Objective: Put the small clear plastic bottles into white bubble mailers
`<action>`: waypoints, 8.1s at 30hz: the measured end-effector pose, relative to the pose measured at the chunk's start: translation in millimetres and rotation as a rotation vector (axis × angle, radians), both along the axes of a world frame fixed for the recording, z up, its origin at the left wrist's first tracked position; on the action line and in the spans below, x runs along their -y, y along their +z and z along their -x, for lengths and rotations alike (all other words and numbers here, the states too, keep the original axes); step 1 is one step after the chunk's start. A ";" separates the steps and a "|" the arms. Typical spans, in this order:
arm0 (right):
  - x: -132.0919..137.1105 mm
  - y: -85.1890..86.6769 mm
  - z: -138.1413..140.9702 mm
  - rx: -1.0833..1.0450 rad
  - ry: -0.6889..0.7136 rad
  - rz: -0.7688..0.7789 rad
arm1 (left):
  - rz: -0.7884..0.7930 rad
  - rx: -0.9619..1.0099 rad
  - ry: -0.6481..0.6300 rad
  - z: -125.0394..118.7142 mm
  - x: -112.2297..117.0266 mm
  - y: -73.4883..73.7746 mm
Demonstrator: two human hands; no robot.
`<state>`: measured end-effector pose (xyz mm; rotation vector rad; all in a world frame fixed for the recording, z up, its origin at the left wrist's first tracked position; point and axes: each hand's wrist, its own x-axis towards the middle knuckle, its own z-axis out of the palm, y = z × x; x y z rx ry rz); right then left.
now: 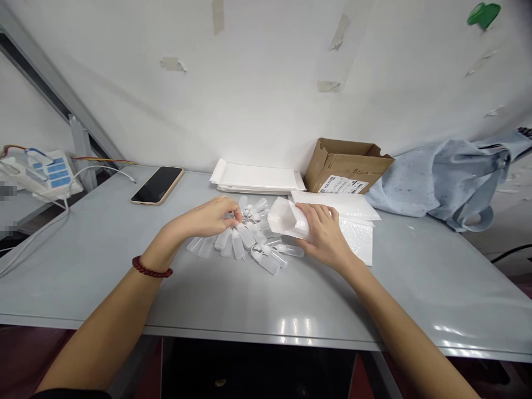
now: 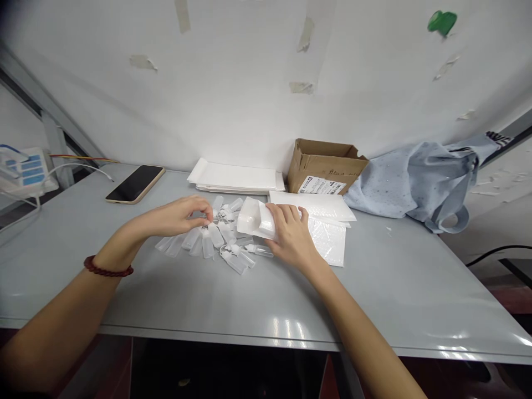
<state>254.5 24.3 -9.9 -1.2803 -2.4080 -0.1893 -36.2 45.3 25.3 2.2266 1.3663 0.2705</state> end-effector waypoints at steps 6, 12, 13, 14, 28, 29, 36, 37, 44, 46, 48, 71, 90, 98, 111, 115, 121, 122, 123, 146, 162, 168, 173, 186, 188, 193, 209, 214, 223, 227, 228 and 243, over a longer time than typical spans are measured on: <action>-0.4 0.0 -0.7 0.002 0.004 0.008 | -0.005 0.003 -0.012 -0.9 0.9 0.3; 0.1 0.2 -0.5 0.002 -0.003 -0.003 | -0.097 0.148 0.026 -10.3 5.9 14.6; 0.2 0.1 -0.5 0.006 -0.004 -0.004 | -0.095 0.184 0.050 -12.1 6.9 16.2; 0.2 0.0 -0.5 0.011 -0.006 -0.005 | -0.093 0.220 0.076 -13.7 8.0 17.4; 4.2 1.8 6.1 0.069 -0.051 0.012 | -0.169 0.515 0.142 -36.8 21.1 14.9; 5.2 2.1 7.6 0.067 -0.050 0.010 | -0.169 0.530 0.121 -41.4 22.8 12.7; 13.6 3.0 19.3 0.028 -0.022 -0.007 | -0.139 0.633 -0.088 -70.7 38.2 -1.5; 14.1 3.0 19.8 0.016 -0.019 -0.006 | -0.116 0.632 -0.106 -70.9 39.3 -0.8; 9.2 2.6 13.4 -0.042 -0.050 0.005 | -0.117 0.485 0.137 -33.0 24.7 20.5; 7.8 2.3 11.3 -0.056 -0.057 -0.004 | -0.047 0.228 0.099 -19.2 18.8 21.9; 7.2 2.0 10.3 -0.065 -0.058 -0.014 | 0.009 0.041 0.047 -9.5 15.1 18.8; 11.5 4.5 14.8 -0.016 -0.062 0.030 | -0.017 0.321 0.041 -17.5 20.0 21.8; 18.8 2.6 24.2 -0.053 0.046 0.001 | -0.486 0.462 -0.154 -66.0 30.6 -14.8; 20.4 1.3 25.4 -0.079 0.076 -0.015 | -0.593 0.471 -0.172 -76.6 38.9 -25.5; 20.6 3.2 24.4 -0.112 0.090 -0.011 | -0.247 0.547 -0.096 -73.8 40.0 -13.6; 20.1 3.1 23.9 -0.106 0.088 -0.010 | -0.550 0.435 -0.172 -69.8 38.4 -19.1; 19.7 1.5 25.2 -0.091 0.076 -0.003 | -0.668 0.211 -0.138 -67.7 36.7 -26.5; 19.6 1.2 25.5 -0.087 0.075 0.000 | -0.673 0.192 -0.147 -68.0 36.6 -27.5; 19.6 1.0 25.7 -0.083 0.076 0.002 | -0.680 0.179 -0.151 -68.4 36.6 -28.4; 21.4 -0.2 30.5 -0.048 0.103 -0.003 | -0.363 0.317 -0.107 -78.5 41.2 -19.5; 20.8 2.5 29.2 -0.048 0.089 0.036 | -0.272 0.297 0.166 -45.6 31.7 8.7; 20.8 3.9 28.3 -0.057 0.072 0.060 | 0.009 -0.080 0.110 -1.0 21.8 29.5; 20.6 4.7 26.6 -0.076 0.080 0.052 | 0.026 -0.176 0.107 4.8 20.6 21.6; 21.0 5.4 27.2 -0.076 0.078 0.037 | 0.043 -0.160 0.057 3.9 21.1 13.4; 21.1 5.5 27.3 -0.077 0.076 0.038 | 0.033 -0.122 0.059 2.1 22.5 17.1; 20.7 5.5 27.0 -0.076 0.077 0.053 | 0.033 0.070 0.074 -4.0 27.9 31.4; 21.1 5.4 27.4 -0.076 0.089 0.105 | -0.016 0.388 0.145 -30.9 37.1 22.2; 22.5 5.5 28.8 -0.092 0.105 0.108 | 0.023 0.509 0.123 -55.8 42.3 4.8; 22.1 4.2 28.2 -0.107 0.127 0.081 | 0.246 0.690 0.027 -65.2 44.3 -2.1; 22.0 7.9 26.2 -0.093 0.159 0.112 | 0.191 0.603 0.026 -63.2 42.0 -3.6; 21.6 9.4 24.8 -0.095 0.162 0.127 | 0.173 0.580 0.033 -63.0 41.5 -4.3; 1.9 7.7 12.4 -0.292 -0.034 0.245 | -0.237 0.254 -0.192 -69.0 42.1 -18.3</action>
